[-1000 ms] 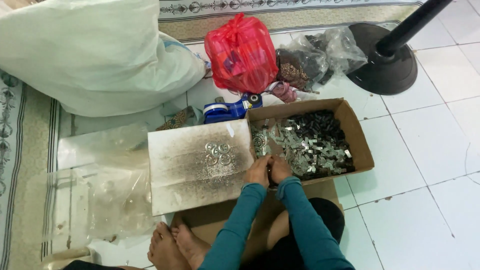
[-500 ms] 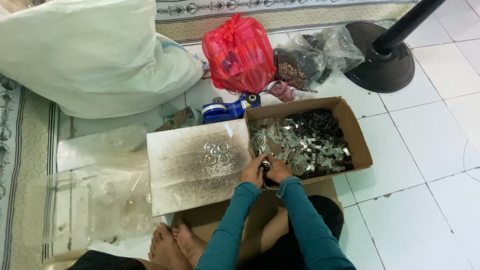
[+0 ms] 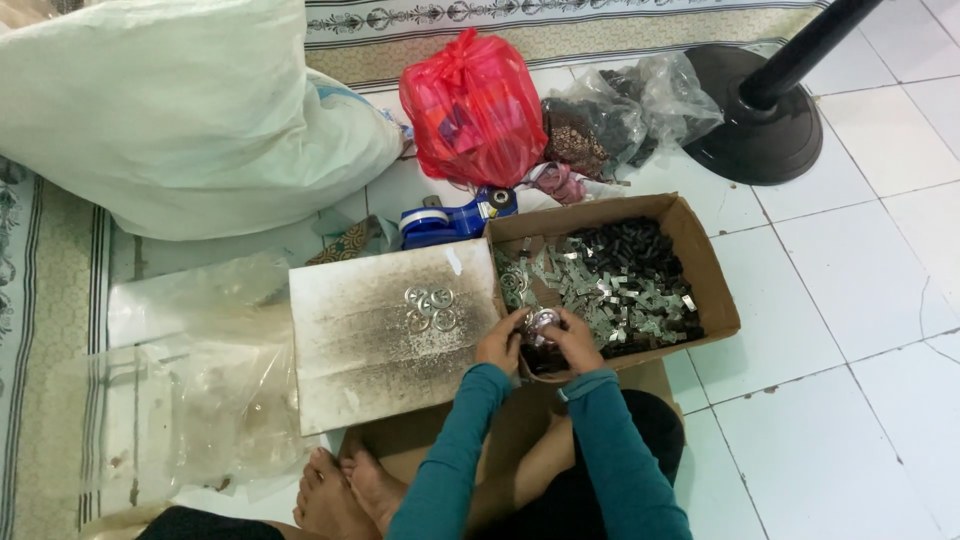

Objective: Sorting and packaging small metal rings from a bulk box into plastic bags using a template board.

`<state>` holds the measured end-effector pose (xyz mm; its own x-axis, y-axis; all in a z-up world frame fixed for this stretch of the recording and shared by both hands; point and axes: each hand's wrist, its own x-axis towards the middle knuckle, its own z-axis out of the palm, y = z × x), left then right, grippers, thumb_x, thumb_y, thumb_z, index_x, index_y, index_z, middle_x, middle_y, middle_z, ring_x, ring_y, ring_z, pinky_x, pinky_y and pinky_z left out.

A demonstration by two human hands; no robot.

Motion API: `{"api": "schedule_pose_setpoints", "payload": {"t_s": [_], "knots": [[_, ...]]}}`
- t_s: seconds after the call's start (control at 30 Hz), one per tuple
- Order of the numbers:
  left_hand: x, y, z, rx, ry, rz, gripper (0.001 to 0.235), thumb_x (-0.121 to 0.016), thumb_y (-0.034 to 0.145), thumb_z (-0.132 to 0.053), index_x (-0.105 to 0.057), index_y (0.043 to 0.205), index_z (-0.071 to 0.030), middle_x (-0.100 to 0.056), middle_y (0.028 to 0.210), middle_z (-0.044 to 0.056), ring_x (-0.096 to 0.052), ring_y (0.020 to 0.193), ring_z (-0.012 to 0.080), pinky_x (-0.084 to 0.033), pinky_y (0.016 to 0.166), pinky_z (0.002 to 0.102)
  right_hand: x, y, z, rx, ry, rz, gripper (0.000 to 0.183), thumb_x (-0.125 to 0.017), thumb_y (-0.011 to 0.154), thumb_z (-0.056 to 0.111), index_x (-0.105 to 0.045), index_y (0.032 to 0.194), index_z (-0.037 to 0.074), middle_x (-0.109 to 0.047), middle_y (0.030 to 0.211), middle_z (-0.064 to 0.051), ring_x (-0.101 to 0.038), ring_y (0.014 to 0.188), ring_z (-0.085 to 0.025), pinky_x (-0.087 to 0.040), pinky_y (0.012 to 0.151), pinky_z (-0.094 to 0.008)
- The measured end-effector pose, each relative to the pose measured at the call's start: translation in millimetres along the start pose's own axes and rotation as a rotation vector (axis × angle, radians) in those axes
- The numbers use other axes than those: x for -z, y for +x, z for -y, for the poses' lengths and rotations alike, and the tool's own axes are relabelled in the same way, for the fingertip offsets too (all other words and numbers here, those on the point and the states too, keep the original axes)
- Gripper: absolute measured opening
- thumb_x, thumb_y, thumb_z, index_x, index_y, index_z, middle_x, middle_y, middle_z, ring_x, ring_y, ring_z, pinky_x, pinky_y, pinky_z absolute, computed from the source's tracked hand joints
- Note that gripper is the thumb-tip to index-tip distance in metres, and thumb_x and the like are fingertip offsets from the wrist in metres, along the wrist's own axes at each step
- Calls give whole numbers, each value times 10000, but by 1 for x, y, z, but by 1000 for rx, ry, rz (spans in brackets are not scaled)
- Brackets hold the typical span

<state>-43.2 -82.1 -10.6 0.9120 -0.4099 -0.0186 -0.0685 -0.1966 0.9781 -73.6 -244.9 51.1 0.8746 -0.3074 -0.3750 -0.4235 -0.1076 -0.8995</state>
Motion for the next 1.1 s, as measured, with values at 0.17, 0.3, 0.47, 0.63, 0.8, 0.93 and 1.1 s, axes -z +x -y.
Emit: {"api": "schedule_pose_setpoints", "payload": {"t_s": [0.17, 0.3, 0.47, 0.63, 0.8, 0.93, 1.1], "knots": [[2, -3, -14, 16, 0, -21, 592, -490, 1028, 65, -547, 1508, -276, -619, 1437, 73, -565, 1334, 299, -483, 1143, 488, 6, -18, 20, -38, 174, -43, 480, -688, 898, 30, -618, 1369, -34, -590, 1321, -335, -554, 1267, -472, -475, 1054, -597], [8, -6, -29, 30, -13, -18, 585, -472, 1028, 81, -547, 1501, -255, -616, 1440, 100, -560, 1336, 329, -496, 1139, 519, 2, -22, 35, -65, 232, -39, 388, -627, 997, 74, -600, 1356, -71, -541, 1400, -361, -474, 1364, -507, -403, 1132, -652], [2, -2, -19, 3, -28, -27, 562, -487, 1023, 83, -565, 1486, -225, -618, 1437, 112, -553, 1337, 345, -498, 1141, 521, 12, 3, -10, -61, 276, -78, 386, -747, 950, 155, -682, 1270, -51, -693, 1143, -262, -624, 1005, -297, -552, 870, -463], [-2, 1, -15, 13, 13, -37, 523, -520, 1034, 33, -575, 1477, -240, -624, 1434, 79, -564, 1332, 311, -501, 1137, 502, 7, -7, 8, -44, 375, -98, 384, -771, 922, 139, -695, 1239, -65, -708, 1041, -225, -624, 914, -266, -560, 805, -429], [-6, 12, -2, 173, -42, -241, 330, -660, 1019, -207, -682, 1340, -279, -732, 1244, 70, -663, 1198, 294, -575, 1037, 467, -17, -25, 48, 92, 297, -11, 336, -776, 931, 131, -742, 1236, -5, -730, 1054, -165, -604, 912, -194, -554, 775, -368], [13, 3, -11, 150, 37, -495, 270, -707, 978, -205, -742, 1246, -198, -770, 1143, 96, -714, 1098, 297, -615, 937, 449, -54, -18, 54, 186, 152, -31, 282, -788, 921, 143, -783, 1178, 27, -738, 956, -163, -644, 866, -194, -581, 746, -379], [71, -22, -35, -22, 388, -851, 254, -626, 990, -188, -715, 1228, -184, -713, 1000, 93, -721, 916, 329, -624, 774, 450, -126, -4, 70, 353, -86, 53, 239, -803, 884, 160, -826, 1121, 176, -785, 895, -104, -732, 886, -232, -597, 792, -391]]}}
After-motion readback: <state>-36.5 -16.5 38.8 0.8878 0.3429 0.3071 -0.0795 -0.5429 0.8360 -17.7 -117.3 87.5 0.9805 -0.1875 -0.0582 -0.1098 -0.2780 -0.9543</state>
